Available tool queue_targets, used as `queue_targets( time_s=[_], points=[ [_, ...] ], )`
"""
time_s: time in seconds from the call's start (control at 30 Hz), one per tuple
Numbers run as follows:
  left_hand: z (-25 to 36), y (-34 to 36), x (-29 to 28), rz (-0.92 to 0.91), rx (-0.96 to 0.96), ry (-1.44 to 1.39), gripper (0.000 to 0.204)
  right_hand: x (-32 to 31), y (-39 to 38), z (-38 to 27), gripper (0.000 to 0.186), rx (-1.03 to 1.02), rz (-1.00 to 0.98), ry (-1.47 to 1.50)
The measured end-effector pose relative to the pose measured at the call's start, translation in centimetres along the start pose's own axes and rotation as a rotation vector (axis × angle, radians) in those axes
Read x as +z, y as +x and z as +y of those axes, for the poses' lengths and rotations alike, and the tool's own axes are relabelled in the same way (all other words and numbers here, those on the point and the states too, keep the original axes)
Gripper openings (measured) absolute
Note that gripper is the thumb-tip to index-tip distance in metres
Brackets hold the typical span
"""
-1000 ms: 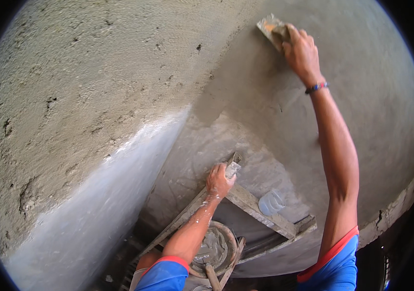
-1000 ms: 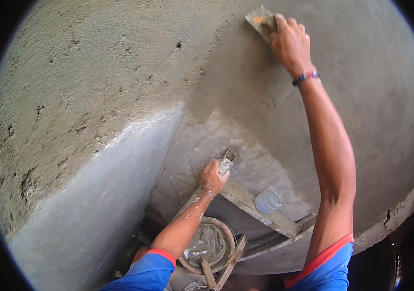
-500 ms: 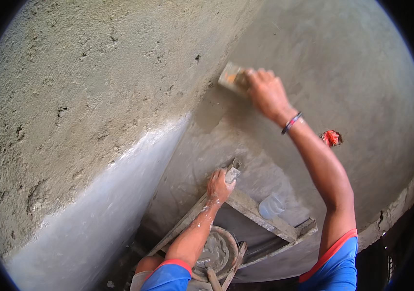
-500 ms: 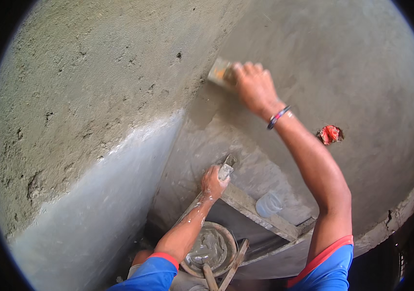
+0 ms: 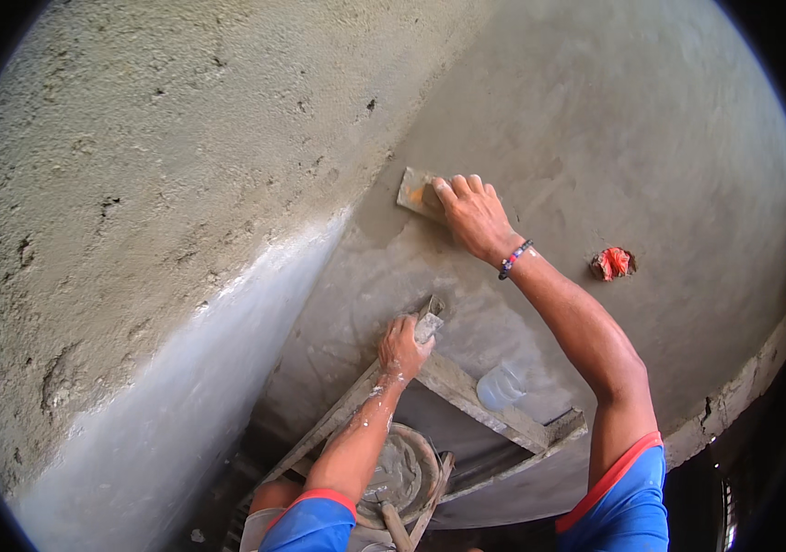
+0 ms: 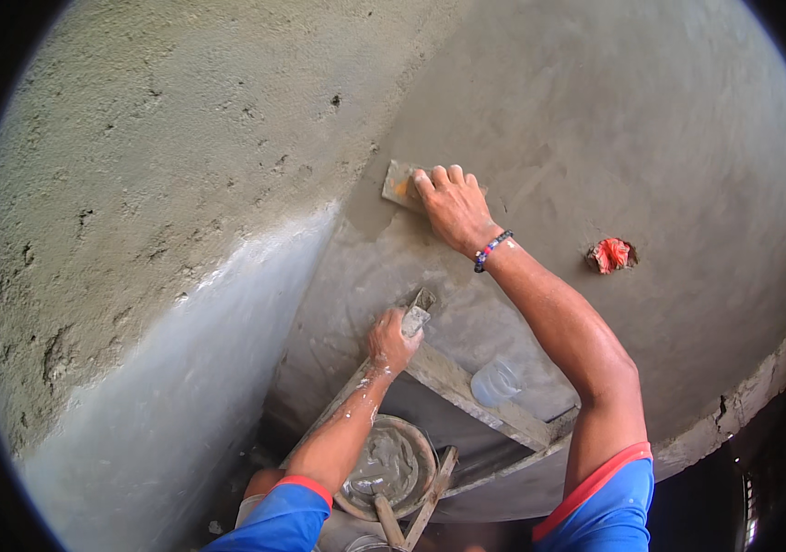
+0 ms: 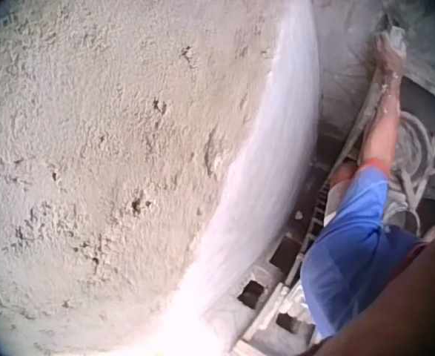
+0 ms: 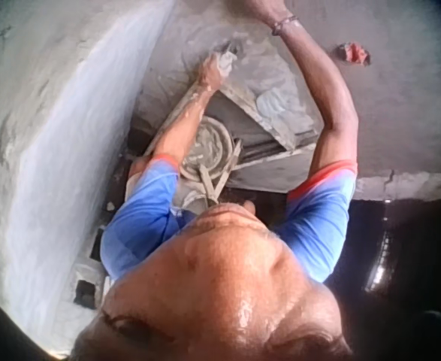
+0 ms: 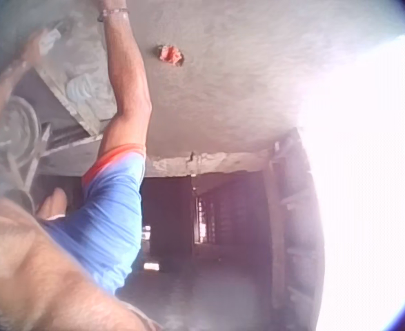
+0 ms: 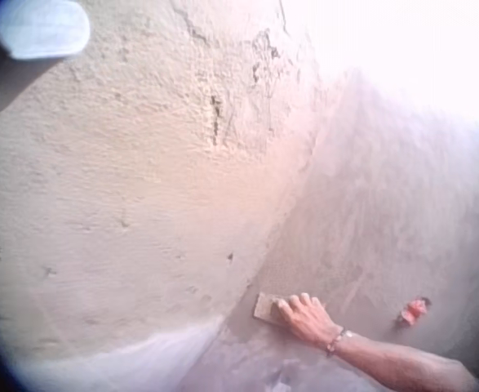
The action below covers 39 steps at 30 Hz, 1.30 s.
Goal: The person applies mortar to a concrete wall using a wooden float, repeatedly scooping material from a bucket and smoothing it across the surface.
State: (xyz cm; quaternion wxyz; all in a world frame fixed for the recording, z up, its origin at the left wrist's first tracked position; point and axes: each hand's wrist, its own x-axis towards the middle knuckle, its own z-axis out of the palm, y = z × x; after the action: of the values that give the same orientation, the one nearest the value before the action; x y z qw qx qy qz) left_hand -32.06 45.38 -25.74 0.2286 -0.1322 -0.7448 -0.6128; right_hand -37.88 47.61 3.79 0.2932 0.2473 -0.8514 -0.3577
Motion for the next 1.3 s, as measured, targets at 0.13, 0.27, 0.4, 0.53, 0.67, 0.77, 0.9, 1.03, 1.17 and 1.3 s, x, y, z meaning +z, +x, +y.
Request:
queue_targets(
  time_s=[0.13,0.27,0.4,0.53,0.67,0.77,0.9,1.03,1.17,1.3],
  points=[
    [-0.3,0.2,0.5,0.048,0.072,0.018,0.048,-6.0,1.6,5.9,0.043,0.173,0.269,0.051],
    [0.5,0.0,0.7,0.076,0.076,-0.044,0.046,-9.8,6.2,15.1,0.043,0.350,0.484,-0.113],
    [0.1,0.3,0.3,0.094,0.087,-0.046,0.047,-6.1,6.6,11.8,0.043,0.328,0.473,-0.127],
    [-0.1,0.5,-0.5,0.078,0.063,-0.023,0.048,4.0,-0.4,-3.6,0.039,0.042,0.147,-0.095],
    [0.2,0.2,-0.2,0.014,0.045,0.000,0.046,7.4,-6.8,-9.1,0.042,-0.154,-0.085,0.039],
    [0.3,0.6,-0.2,0.069,0.085,0.000,0.045,3.7,-5.7,-2.7,0.045,-0.066,0.048,-0.065],
    [0.3,0.3,0.2,0.064,0.079,-0.023,0.047,0.5,-0.6,1.2,0.048,0.136,0.241,-0.061],
    [-0.1,0.5,-0.1,0.089,0.107,-0.069,0.048,5.3,-0.2,-5.4,0.042,-0.019,0.164,-0.066],
    [-0.3,0.4,-0.6,0.038,0.056,-0.025,0.048,7.1,-4.9,-7.6,0.040,-0.310,-0.153,-0.087],
    [0.5,0.2,0.0,0.066,0.107,-0.056,0.050,0.1,-3.8,0.9,0.049,0.061,0.207,-0.114]
  ],
)
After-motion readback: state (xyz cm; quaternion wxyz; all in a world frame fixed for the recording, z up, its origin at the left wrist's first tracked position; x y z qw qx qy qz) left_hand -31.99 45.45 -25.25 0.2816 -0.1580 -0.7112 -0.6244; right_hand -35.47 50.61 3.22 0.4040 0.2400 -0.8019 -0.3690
